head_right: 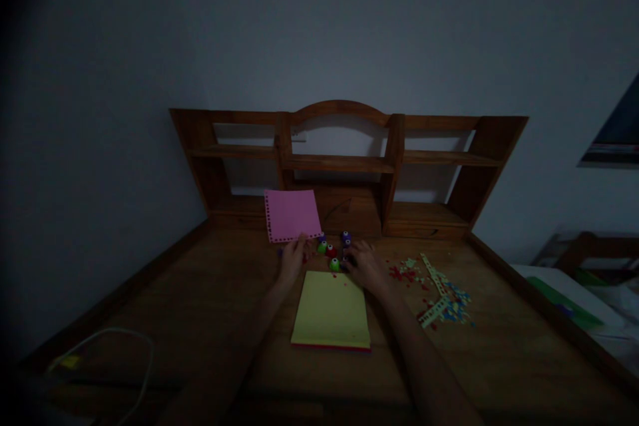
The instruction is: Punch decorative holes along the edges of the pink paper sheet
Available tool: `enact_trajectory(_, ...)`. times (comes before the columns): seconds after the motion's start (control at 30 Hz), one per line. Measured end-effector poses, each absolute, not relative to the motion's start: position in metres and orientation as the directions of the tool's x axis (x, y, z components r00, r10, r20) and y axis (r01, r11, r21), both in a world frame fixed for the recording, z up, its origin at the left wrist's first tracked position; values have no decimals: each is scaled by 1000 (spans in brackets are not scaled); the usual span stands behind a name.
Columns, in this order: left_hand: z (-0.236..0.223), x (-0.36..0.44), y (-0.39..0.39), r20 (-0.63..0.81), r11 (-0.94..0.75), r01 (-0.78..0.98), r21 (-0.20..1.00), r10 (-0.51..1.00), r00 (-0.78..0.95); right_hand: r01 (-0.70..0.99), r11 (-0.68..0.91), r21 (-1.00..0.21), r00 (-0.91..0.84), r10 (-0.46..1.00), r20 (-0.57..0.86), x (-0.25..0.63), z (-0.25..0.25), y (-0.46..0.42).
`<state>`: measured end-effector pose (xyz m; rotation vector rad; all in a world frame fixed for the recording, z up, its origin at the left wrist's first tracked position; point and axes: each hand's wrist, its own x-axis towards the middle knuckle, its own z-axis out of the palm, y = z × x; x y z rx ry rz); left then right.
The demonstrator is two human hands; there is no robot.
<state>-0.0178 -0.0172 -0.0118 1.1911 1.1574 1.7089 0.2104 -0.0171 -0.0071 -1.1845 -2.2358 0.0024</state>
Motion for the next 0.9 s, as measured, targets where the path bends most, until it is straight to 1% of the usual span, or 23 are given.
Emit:
enact_trajectory(0.1,-16,-15,-15,313,-336,-52,940,915,-252,796,576,-184,-437,758,483,211,-9,-18)
enact_trajectory(0.23,-22,-15,-13,347,-350,16,936,918,-192,813,569,-127,-461,761,456,211,-10,-19)
enact_trajectory(0.33,-24,-15,-13,357,-353,55,934,917,-178,818,562,-125,-461,769,442,209,-8,-20)
enact_trajectory(0.43,-23,-15,-13,358,-350,74,934,919,-164,802,575,-164,-447,758,475,208,-6,-23)
enact_trajectory(0.5,-21,-15,-14,351,-342,80,936,923,-157,777,587,-225,-410,745,527,207,-3,-25)
enact_trajectory(0.53,-20,-15,-14,345,-336,80,938,925,-157,759,590,-275,-374,740,559,206,-1,-26)
enact_trajectory(0.6,-18,-15,-15,334,-327,69,942,929,-161,700,580,-418,-251,747,616,202,1,-28)
enact_trajectory(0.67,-17,-15,-15,329,-325,52,944,931,-159,594,545,-591,-78,771,632,197,1,-29)
enact_trajectory(0.73,-17,-14,-14,332,-330,36,943,931,-150,434,505,-747,84,802,591,191,-1,-28)
enact_trajectory(0.77,-18,-14,-13,337,-337,28,941,930,-146,340,481,-808,134,826,548,188,-3,-27)
enact_trajectory(0.83,-20,-14,-11,352,-355,9,935,926,-134,160,412,-897,144,889,434,184,-6,-25)
enact_trajectory(0.9,-23,-13,-8,363,-366,-11,931,926,-108,41,327,-944,97,939,329,183,-7,-24)
